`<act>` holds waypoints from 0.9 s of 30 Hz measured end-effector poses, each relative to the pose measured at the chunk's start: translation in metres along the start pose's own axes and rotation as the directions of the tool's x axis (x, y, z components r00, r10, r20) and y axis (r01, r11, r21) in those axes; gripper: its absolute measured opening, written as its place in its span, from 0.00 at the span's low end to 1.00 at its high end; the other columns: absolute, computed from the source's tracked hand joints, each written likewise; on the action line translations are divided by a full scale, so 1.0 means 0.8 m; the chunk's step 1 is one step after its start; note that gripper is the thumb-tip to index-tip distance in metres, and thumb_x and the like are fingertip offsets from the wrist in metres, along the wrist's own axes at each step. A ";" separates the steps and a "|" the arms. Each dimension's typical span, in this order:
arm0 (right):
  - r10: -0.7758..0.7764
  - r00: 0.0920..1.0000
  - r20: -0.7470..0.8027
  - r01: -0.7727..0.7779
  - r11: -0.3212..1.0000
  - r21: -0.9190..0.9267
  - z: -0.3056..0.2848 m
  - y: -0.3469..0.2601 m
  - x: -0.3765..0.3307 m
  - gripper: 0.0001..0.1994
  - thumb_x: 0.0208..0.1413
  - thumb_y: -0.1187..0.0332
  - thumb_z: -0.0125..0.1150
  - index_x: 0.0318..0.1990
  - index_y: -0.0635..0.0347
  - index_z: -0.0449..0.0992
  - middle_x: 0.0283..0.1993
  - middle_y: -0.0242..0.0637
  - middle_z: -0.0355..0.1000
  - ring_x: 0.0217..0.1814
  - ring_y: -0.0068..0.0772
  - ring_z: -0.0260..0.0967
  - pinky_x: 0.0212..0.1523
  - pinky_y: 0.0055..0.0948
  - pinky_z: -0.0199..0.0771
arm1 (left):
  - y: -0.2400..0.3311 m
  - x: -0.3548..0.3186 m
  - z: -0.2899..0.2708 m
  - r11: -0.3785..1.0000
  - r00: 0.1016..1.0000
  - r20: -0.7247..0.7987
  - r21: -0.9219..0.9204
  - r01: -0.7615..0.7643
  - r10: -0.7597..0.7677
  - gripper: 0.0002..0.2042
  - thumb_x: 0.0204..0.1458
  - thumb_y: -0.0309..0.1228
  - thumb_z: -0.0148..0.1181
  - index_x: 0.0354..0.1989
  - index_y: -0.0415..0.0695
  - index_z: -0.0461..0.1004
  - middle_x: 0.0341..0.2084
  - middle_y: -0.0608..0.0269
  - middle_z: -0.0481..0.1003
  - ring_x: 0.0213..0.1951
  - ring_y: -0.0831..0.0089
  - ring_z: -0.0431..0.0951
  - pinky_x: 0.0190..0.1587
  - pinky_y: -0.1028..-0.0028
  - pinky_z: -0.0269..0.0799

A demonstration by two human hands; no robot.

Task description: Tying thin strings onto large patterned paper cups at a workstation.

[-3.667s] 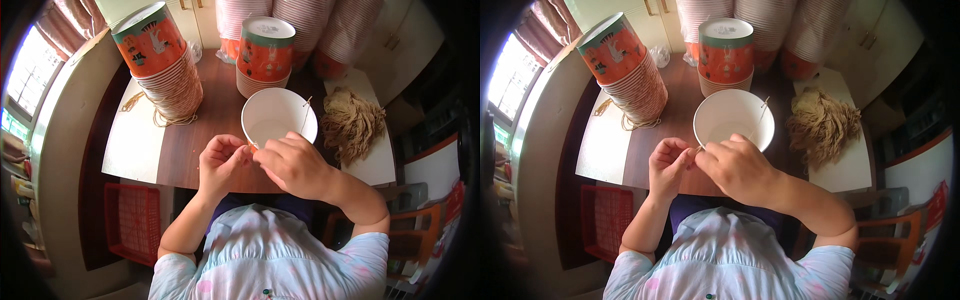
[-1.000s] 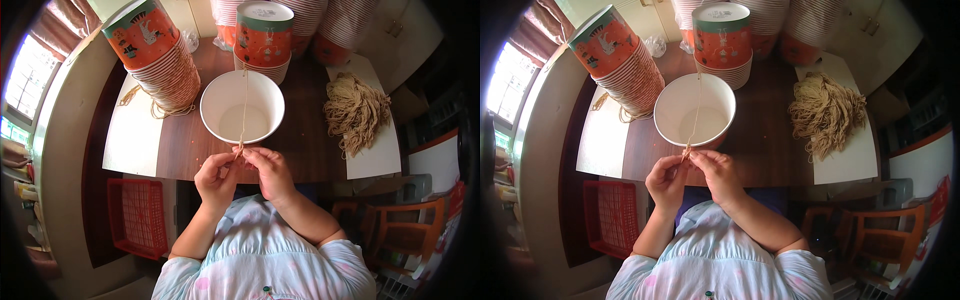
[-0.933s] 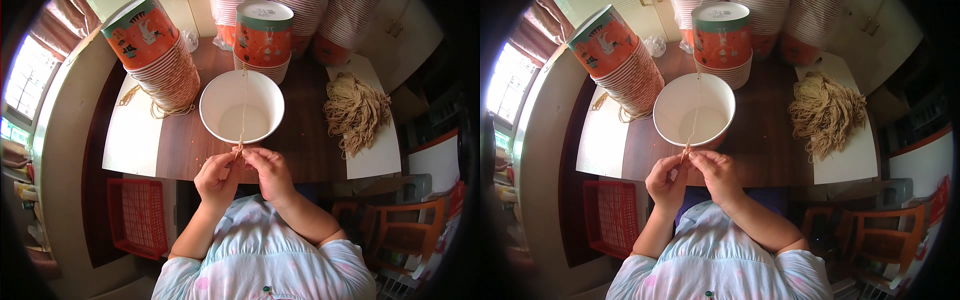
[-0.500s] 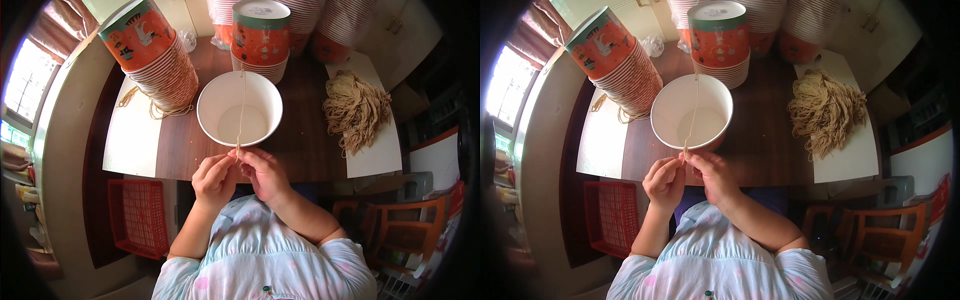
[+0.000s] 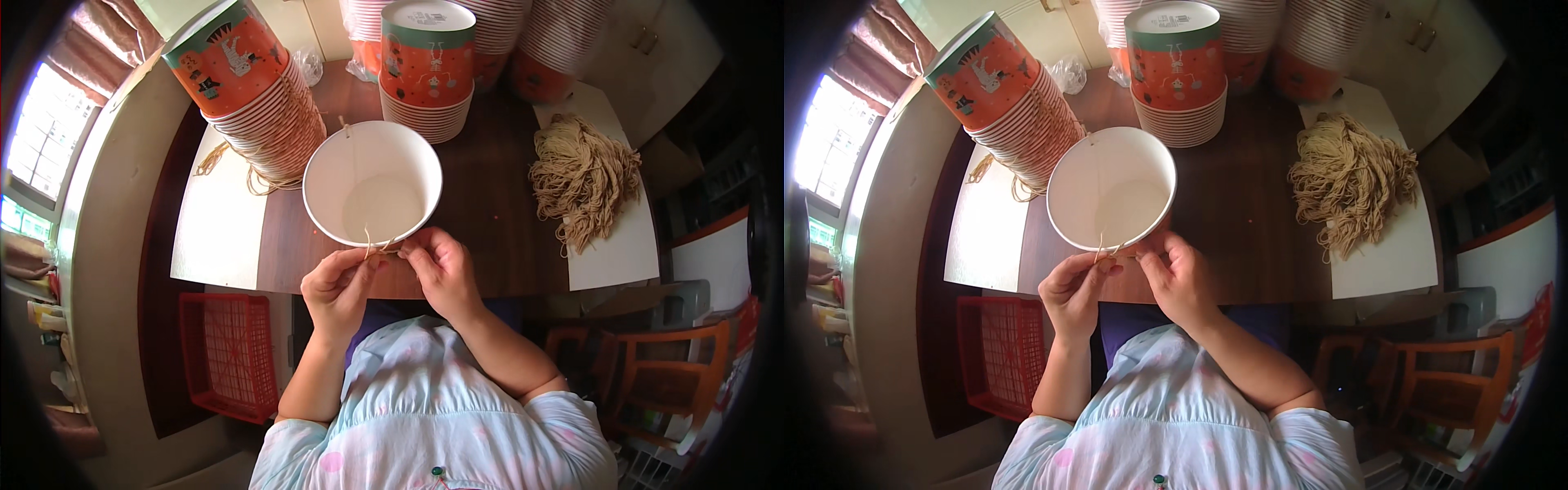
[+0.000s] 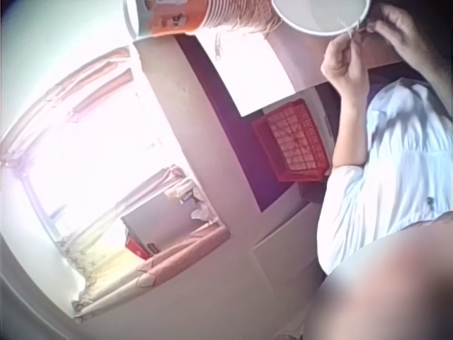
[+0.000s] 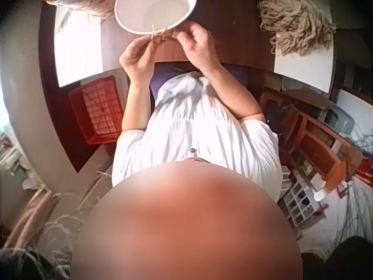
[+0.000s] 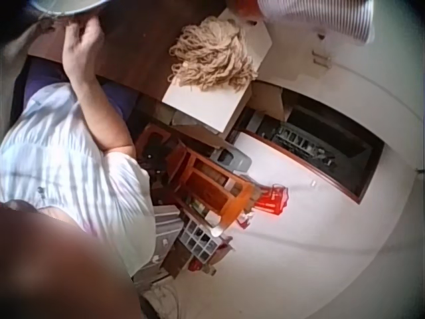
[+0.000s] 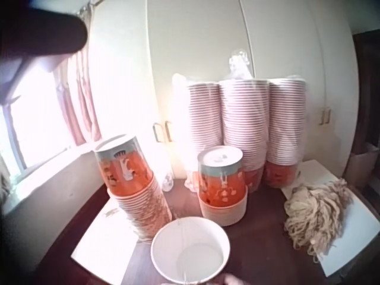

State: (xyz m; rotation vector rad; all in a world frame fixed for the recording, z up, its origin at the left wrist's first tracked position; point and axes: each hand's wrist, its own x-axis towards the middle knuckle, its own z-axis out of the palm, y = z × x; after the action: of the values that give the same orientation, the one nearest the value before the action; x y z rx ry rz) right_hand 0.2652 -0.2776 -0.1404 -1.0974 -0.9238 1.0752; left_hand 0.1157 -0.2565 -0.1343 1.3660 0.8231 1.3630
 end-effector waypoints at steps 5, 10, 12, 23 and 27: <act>-0.510 0.858 0.056 0.407 0.611 -0.679 -0.006 -0.021 -0.006 0.08 0.50 0.71 0.64 0.38 0.55 0.74 0.35 0.34 0.72 0.34 0.32 0.70 0.36 0.30 0.64 | 0.002 0.002 0.003 0.999 0.999 -0.030 -0.034 0.031 -0.033 0.05 0.53 0.15 0.58 0.38 0.30 0.76 0.32 0.58 0.79 0.36 0.76 0.80 0.41 0.80 0.75; -0.634 0.689 0.351 0.645 0.316 -0.696 -0.008 -0.037 0.013 0.13 0.41 0.73 0.68 0.36 0.52 0.75 0.38 0.29 0.69 0.36 0.31 0.67 0.41 0.33 0.61 | 0.001 0.006 0.002 0.998 0.999 0.000 -0.039 0.041 -0.041 0.05 0.54 0.15 0.58 0.38 0.30 0.76 0.33 0.58 0.80 0.37 0.77 0.79 0.42 0.81 0.74; -0.635 0.643 0.427 0.689 0.238 -0.684 -0.005 -0.036 0.014 0.11 0.42 0.73 0.67 0.36 0.52 0.75 0.37 0.27 0.69 0.35 0.30 0.66 0.41 0.34 0.59 | 0.009 0.003 -0.002 0.999 1.000 0.007 -0.038 0.019 -0.019 0.05 0.54 0.15 0.58 0.38 0.30 0.76 0.33 0.58 0.80 0.37 0.77 0.79 0.42 0.81 0.74; -0.661 0.604 0.445 0.673 0.124 -0.730 -0.016 -0.023 0.021 0.11 0.39 0.74 0.63 0.34 0.54 0.74 0.34 0.28 0.64 0.31 0.30 0.60 0.37 0.34 0.58 | 0.007 0.007 0.006 0.999 0.999 -0.018 0.021 0.029 -0.028 0.04 0.53 0.16 0.58 0.36 0.32 0.77 0.29 0.65 0.77 0.32 0.82 0.76 0.36 0.84 0.70; -0.647 0.637 0.418 0.662 0.182 -0.727 -0.019 -0.023 0.018 0.14 0.39 0.75 0.64 0.38 0.55 0.75 0.36 0.28 0.66 0.33 0.31 0.63 0.38 0.34 0.59 | 0.006 0.007 0.004 0.998 0.998 0.024 0.011 0.062 -0.062 0.04 0.53 0.16 0.59 0.36 0.33 0.77 0.29 0.64 0.77 0.32 0.82 0.75 0.35 0.84 0.69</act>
State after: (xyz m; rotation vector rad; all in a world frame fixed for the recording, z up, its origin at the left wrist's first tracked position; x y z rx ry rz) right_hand 0.2871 -0.2687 -0.1250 -1.2135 -1.8342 -0.2326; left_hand 0.1187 -0.2528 -0.1273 1.3514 0.8507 1.2939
